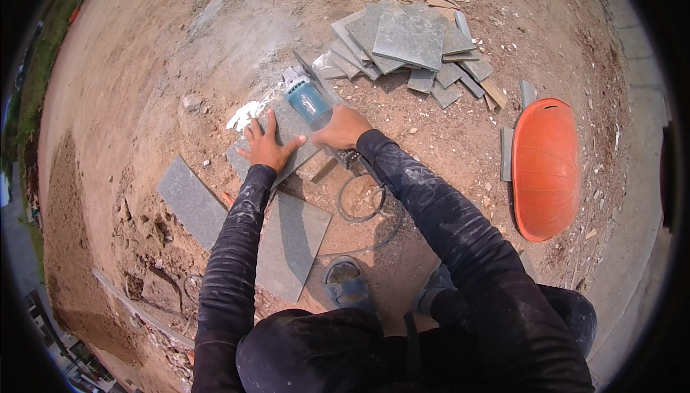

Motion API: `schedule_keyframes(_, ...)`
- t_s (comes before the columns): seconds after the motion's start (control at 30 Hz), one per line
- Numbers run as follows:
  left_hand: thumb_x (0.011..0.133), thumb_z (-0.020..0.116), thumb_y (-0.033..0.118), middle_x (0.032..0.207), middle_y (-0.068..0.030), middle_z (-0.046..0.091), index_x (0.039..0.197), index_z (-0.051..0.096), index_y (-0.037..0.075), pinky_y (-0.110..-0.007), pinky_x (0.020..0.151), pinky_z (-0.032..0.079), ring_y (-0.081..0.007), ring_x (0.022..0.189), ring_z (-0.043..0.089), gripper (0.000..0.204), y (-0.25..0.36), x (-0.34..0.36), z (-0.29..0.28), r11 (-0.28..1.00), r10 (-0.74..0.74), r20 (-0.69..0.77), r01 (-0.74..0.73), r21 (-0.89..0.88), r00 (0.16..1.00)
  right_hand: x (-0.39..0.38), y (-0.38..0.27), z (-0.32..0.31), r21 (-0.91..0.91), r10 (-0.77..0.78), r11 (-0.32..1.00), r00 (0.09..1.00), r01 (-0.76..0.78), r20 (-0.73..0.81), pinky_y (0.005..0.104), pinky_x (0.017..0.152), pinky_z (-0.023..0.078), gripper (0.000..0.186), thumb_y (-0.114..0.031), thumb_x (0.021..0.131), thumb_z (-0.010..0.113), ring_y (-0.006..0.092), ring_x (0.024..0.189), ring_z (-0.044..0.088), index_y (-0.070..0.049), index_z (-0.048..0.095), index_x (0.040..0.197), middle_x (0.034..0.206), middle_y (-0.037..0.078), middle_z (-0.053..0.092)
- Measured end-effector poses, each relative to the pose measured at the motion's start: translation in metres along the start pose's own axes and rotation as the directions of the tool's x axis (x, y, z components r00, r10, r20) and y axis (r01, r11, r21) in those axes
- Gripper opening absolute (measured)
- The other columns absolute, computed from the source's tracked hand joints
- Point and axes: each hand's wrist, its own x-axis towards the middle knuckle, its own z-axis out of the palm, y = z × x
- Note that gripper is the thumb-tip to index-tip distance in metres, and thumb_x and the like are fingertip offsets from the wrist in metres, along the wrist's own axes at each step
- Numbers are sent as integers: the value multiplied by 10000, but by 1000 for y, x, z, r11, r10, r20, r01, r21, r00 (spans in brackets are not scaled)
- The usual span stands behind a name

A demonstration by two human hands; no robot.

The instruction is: The person sits on the ground and uses an angle grinder to cut a rectangular tile. They hold the tile steady with one hand while guiding the grinder with the other, creating a straight cut. After finishing the cut, they separate the tile pieces and place them on a nearby pile.

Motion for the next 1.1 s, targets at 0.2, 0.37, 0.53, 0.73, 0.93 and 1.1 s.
schedule_keyframes(0.2, 646, 621, 818, 1561, -259, 100, 1532, 191, 254, -763, 1034, 37, -471, 1436, 77, 1135, -2, 1, 0, 1000, -8, 20, 8, -3, 1000, 2, 2, 1, 7, 4, 1000, 1000, -4, 13, 396, 940, 490, 850, -483, 581, 801, 390, 1100, 608, 116, 583, 1143, 1158, 304, 610)
schedule_keyframes(0.37, 639, 618, 826, 1561, -262, 94, 1534, 182, 256, -761, 1035, 35, -466, 1439, 64, 1147, -2, 2, 0, 1000, -7, 23, 7, -9, 1000, 1, 2, 1, 15, 2, 1000, 1000, -3, 21, 398, 933, 494, 824, -469, 576, 796, 388, 1091, 613, 112, 592, 1123, 1149, 303, 614)
schedule_keyframes(0.53, 643, 628, 814, 1559, -266, 96, 1534, 185, 254, -756, 1039, 32, -461, 1441, 61, 1142, 1, 0, -2, 1000, -12, 29, 12, -10, 1000, 3, 5, 2, 15, 0, 1000, 1000, 0, 23, 392, 912, 505, 795, -461, 564, 786, 388, 1061, 627, 106, 605, 1091, 1119, 297, 629)
schedule_keyframes(0.73, 646, 641, 800, 1560, -263, 101, 1533, 191, 257, -754, 1043, 32, -461, 1441, 67, 1133, 0, 0, -2, 1000, -13, 15, 14, -11, 1000, -2, 3, 2, 5, -4, 1000, 1000, 4, -19, 382, 876, 524, 757, -426, 538, 774, 383, 1008, 651, 103, 624, 1058, 1075, 289, 648)
schedule_keyframes(0.93, 651, 640, 797, 1562, -255, 107, 1531, 195, 269, -755, 1043, 37, -465, 1438, 77, 1118, 0, 0, -1, 1000, -13, 13, 13, -16, 1000, -4, 4, 1, 13, -3, 1000, 1000, 3, -14, 375, 875, 524, 762, -423, 535, 769, 378, 1006, 652, 110, 624, 1060, 1073, 288, 649)
schedule_keyframes(1.1, 651, 641, 796, 1560, -257, 110, 1530, 196, 267, -756, 1041, 46, -468, 1436, 84, 1118, 0, 0, -2, 1000, -12, 8, 12, -12, 1000, -4, 5, 2, 6, 3, 1000, 1000, -3, -17, 376, 893, 516, 792, -448, 544, 775, 381, 1029, 643, 113, 616, 1080, 1098, 293, 639)
